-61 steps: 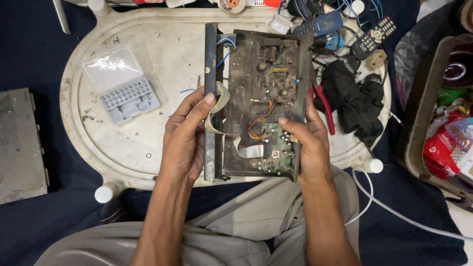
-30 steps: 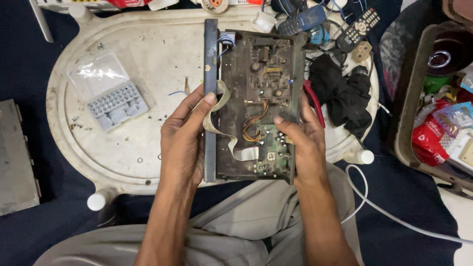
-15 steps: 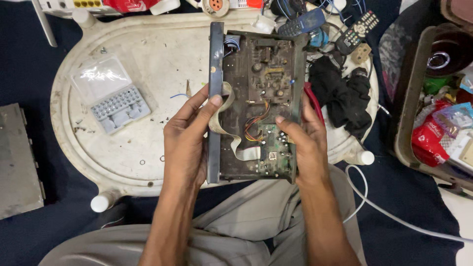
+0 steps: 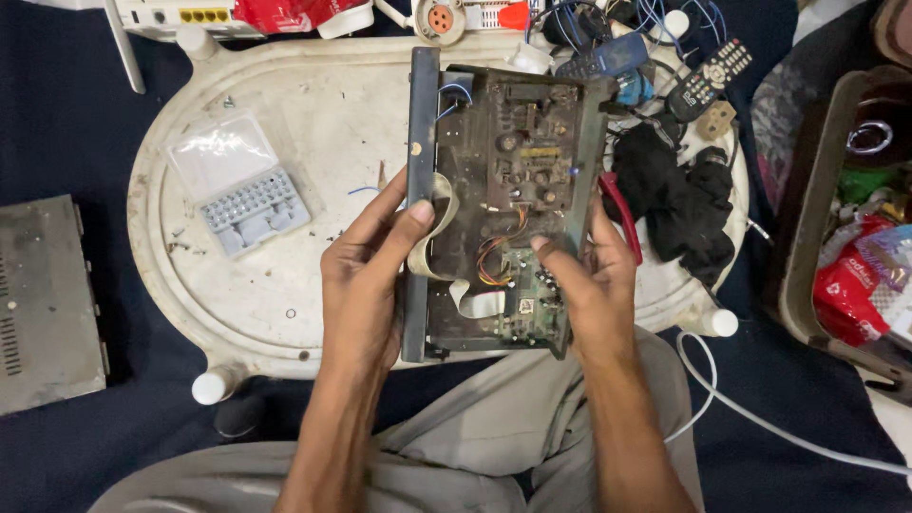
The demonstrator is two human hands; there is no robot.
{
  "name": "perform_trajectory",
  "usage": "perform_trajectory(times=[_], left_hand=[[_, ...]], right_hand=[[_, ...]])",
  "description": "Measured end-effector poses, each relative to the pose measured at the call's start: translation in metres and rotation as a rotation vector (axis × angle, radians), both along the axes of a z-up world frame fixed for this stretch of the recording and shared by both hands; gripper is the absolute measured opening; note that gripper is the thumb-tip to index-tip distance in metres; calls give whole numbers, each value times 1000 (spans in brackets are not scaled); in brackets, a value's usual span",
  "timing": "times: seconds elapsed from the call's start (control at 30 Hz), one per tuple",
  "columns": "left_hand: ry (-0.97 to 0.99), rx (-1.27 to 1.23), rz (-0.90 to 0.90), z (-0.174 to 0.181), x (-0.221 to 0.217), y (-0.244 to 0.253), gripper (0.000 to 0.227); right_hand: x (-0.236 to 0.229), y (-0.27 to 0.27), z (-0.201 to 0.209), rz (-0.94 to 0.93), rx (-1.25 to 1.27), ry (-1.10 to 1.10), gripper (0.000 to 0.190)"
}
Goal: The person assembles a car stereo unit by inserting a circuit board into a metal chassis, connecting a ribbon cable, and securing a metal cover plate. The person uses a screwdriver to fasten screws and aligns components by hand.
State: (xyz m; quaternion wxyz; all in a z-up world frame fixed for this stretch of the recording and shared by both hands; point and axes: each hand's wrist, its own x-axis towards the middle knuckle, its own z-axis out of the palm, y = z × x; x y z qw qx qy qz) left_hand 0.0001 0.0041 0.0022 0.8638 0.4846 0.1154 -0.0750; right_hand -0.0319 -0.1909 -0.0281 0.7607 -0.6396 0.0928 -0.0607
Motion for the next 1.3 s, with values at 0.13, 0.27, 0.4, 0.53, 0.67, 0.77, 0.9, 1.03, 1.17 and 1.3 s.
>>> perform_trajectory(times=[0.13,0.27,0.4,0.53,0.67,0.77,0.9,1.03,1.17,1.3], left_hand=[[8,33,17,-2,1,2,52],[9,40,41,-9,-2,3,52],[-19,68,46,-12,-4,2,60],[-26,139,22,-12,-3,3,57],[-27,163,3,-8,3,2,58],[-13,195,-9,-7,4,1,58],[-7,217,-15,-9,4,0,57],[-19,175,-35,-10,5,-1,58],[15,17,-58,-5,7,-2,56],[-39,36,-110,-4,6,1,53]], right_hand=[[0,5,-2,-52,-17,5,71],[-1,9,-2,-66,-17,-8,71],[2,12,3,-78,-100,-35,69],[2,14,5,-55,-127,-27,62],[5,19,8,-63,-192,-7,48],[7,19,8,-77,-190,14,49],[5,15,3,-75,-224,36,44],[6,10,-5,-92,-162,5,39],[4,6,1,-120,-103,68,44],[2,7,9,-149,-70,114,52]])
